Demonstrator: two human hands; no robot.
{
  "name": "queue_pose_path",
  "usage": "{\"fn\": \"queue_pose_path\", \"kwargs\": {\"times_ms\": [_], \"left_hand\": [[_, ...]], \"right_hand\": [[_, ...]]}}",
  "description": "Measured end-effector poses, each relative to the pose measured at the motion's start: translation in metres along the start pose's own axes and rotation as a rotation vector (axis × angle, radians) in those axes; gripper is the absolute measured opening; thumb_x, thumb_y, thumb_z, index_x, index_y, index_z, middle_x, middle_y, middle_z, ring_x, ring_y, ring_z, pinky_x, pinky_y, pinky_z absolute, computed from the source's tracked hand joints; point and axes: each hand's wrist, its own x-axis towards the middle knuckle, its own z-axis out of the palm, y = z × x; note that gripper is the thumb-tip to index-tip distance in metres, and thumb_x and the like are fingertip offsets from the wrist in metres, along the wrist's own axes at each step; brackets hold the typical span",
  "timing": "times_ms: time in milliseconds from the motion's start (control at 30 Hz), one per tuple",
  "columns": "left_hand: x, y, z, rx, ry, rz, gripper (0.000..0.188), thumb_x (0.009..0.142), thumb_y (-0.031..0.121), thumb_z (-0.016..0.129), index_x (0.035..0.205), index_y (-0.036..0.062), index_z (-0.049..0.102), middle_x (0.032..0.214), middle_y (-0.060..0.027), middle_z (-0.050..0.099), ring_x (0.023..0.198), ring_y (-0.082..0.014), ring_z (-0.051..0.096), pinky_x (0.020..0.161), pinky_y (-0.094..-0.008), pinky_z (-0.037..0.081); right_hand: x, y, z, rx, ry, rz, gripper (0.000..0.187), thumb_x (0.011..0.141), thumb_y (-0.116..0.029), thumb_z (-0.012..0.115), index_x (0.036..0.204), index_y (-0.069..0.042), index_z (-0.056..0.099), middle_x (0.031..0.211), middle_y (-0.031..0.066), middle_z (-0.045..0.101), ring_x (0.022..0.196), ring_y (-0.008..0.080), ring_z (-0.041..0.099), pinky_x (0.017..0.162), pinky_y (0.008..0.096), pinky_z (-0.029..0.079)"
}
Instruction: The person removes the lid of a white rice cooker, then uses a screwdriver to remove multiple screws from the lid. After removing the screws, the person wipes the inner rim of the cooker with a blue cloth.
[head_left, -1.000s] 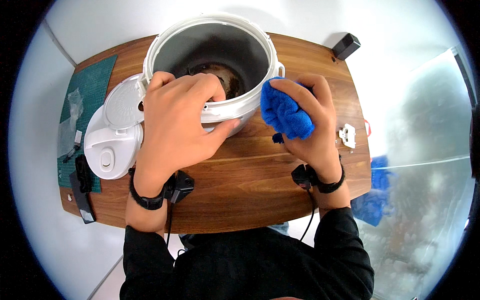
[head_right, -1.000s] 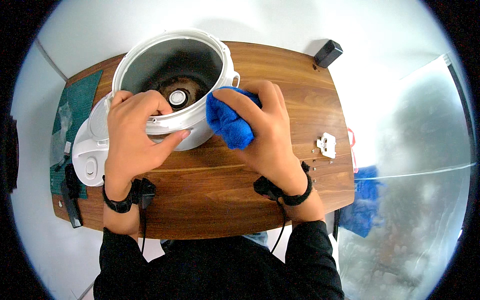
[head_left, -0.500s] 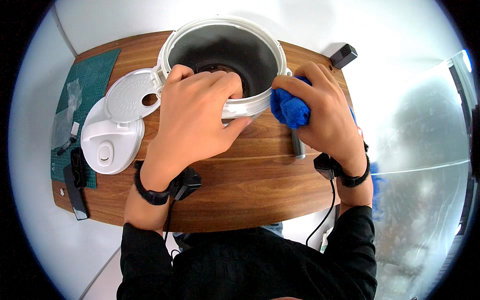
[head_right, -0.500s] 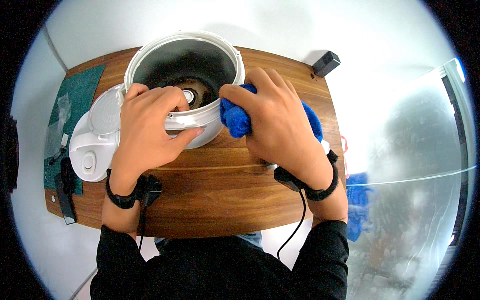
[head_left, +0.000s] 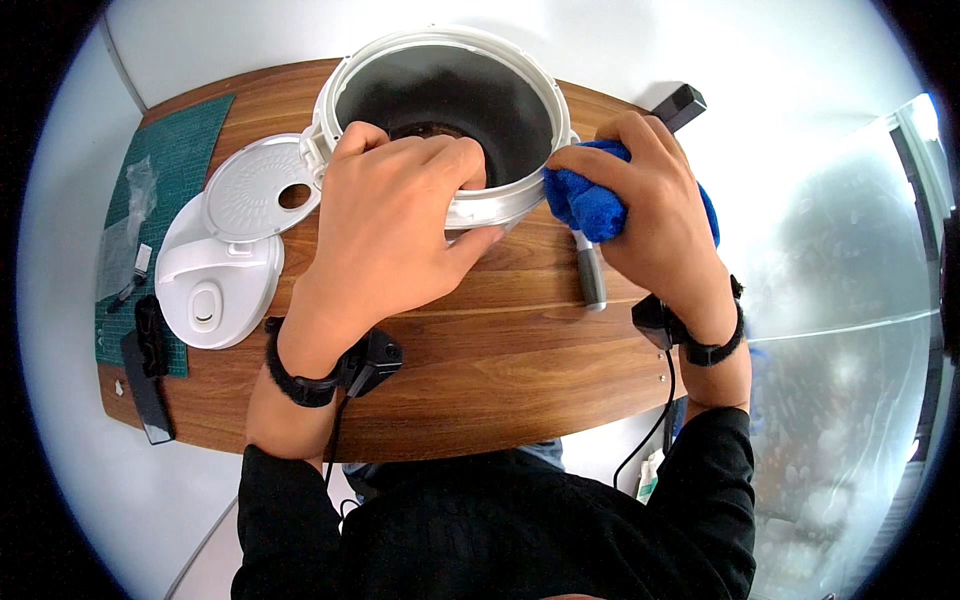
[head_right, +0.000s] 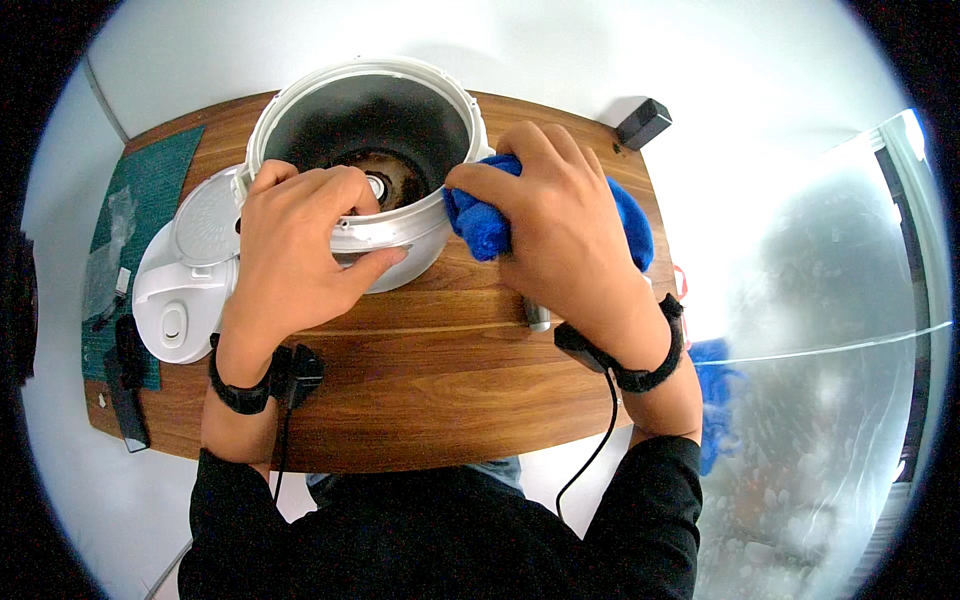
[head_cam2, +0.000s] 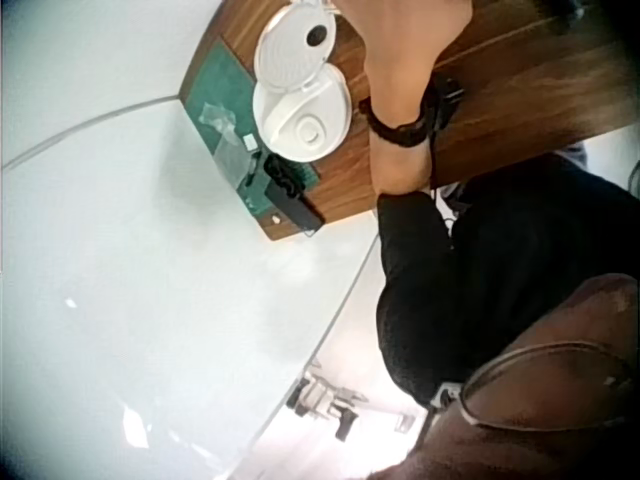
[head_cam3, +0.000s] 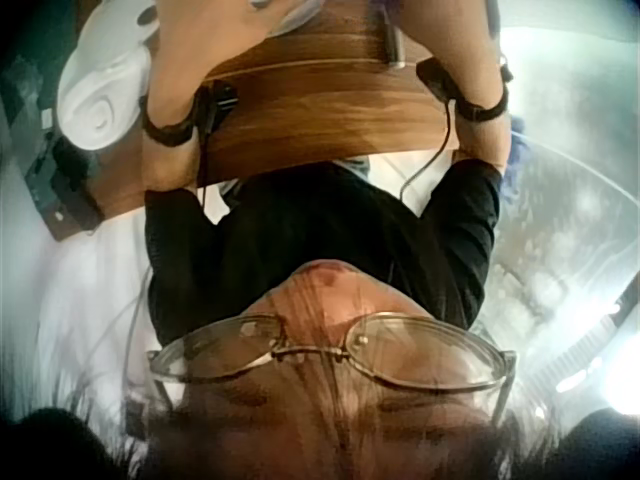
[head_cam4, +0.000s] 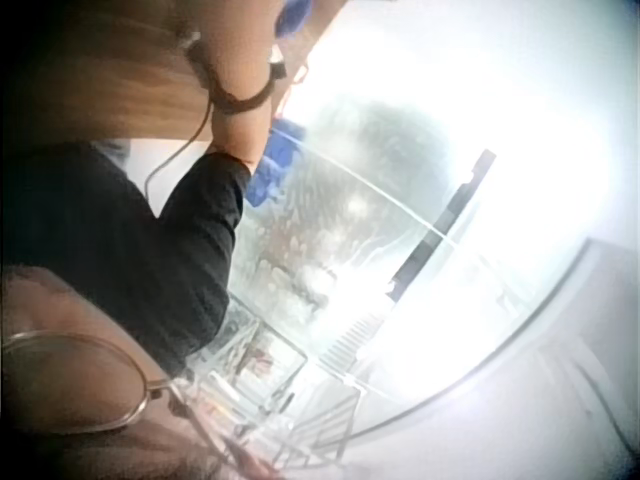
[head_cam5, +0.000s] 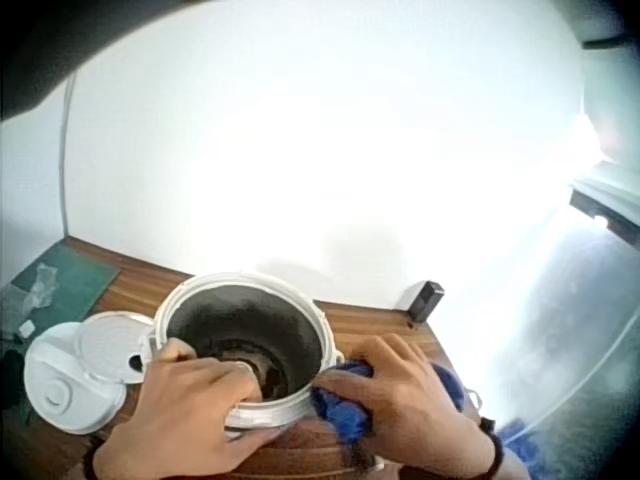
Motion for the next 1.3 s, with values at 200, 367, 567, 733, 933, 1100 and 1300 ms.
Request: {"fn": "queue_pose_path", "kwargs": {"times_ms": [200,367,567,733,933,1100,1300], "left_hand": [[0.0,0.0,0.001,0.003,-0.019,-0.019,0.037,0.065,0.021,0.089,0.081,0.0119,0.057,0.076,-0.0034,0.065,0.07,-0.028,0.06,0.075,-0.0387,0.035],[0.0,0.0,0.001,-0.002,0.0,-0.008,0.038,0.065,0.02,0.09,0.081,0.0118,0.057,0.076,-0.0035,0.065,0.071,-0.0278,0.061,0.075,-0.0391,0.035],[-0.001,0.0,-0.001,-0.002,-0.024,-0.01,0.037,0.066,0.021,0.09,0.081,0.0117,0.057,0.076,-0.0041,0.065,0.071,-0.0277,0.06,0.076,-0.039,0.036],[-0.001,0.0,-0.004,-0.018,-0.027,-0.009,0.035,0.068,0.021,0.089,0.081,0.0116,0.058,0.075,-0.0045,0.065,0.071,-0.0275,0.06,0.078,-0.038,0.037],[-0.002,0.01,-0.003,-0.012,0.039,0.048,0.033,0.071,0.016,0.085,0.097,0.0089,0.066,0.092,-0.008,0.068,0.086,-0.0296,0.062,0.082,-0.0407,0.041],[-0.005,0.024,0.007,-0.005,-0.009,0.04,0.045,0.075,0.019,0.083,0.115,0.0091,0.067,0.093,-0.0091,0.069,0.09,-0.0275,0.065,0.082,-0.04,0.042],[-0.005,0.02,0.012,0.09,-0.025,0.009,0.031,0.077,0.023,0.083,0.103,0.0092,0.072,0.084,-0.0072,0.072,0.08,-0.0243,0.068,0.08,-0.0387,0.041]], "right_hand": [[-0.003,-0.019,0.0,-0.06,0.016,-0.029,0.042,0.072,-0.01,0.075,0.114,-0.015,0.072,0.103,0.0122,0.059,0.1,0.0336,0.058,0.083,0.045,0.046],[-0.004,-0.027,0.004,0.041,0.013,-0.027,0.048,0.069,-0.009,0.077,0.116,-0.017,0.072,0.104,0.0112,0.059,0.1,0.0324,0.058,0.084,0.0449,0.047],[-0.003,-0.004,0.003,-0.1,0.016,-0.006,0.048,0.069,-0.004,0.077,0.115,-0.019,0.074,0.102,0.0101,0.059,0.1,0.0324,0.059,0.084,0.0454,0.049],[0.001,0.026,0.002,-0.155,0.054,0.054,0.05,0.072,-0.002,0.079,0.119,-0.019,0.072,0.105,0.0097,0.059,0.101,0.0329,0.059,0.087,0.0454,0.05],[-0.002,0.032,0.001,-0.12,0.007,0.008,0.052,0.073,-0.001,0.078,0.12,-0.021,0.071,0.109,0.0095,0.061,0.103,0.0335,0.059,0.09,0.0465,0.049],[0.003,0.025,0.0,-0.029,-0.022,-0.015,0.056,0.066,0.005,0.077,0.116,-0.02,0.073,0.109,0.0103,0.06,0.107,0.0353,0.059,0.093,0.0471,0.049],[0.004,0.017,-0.009,0.102,-0.104,-0.039,0.054,0.065,0.004,0.078,0.114,-0.019,0.074,0.108,0.0111,0.061,0.107,0.0361,0.059,0.094,0.0476,0.049]]}}
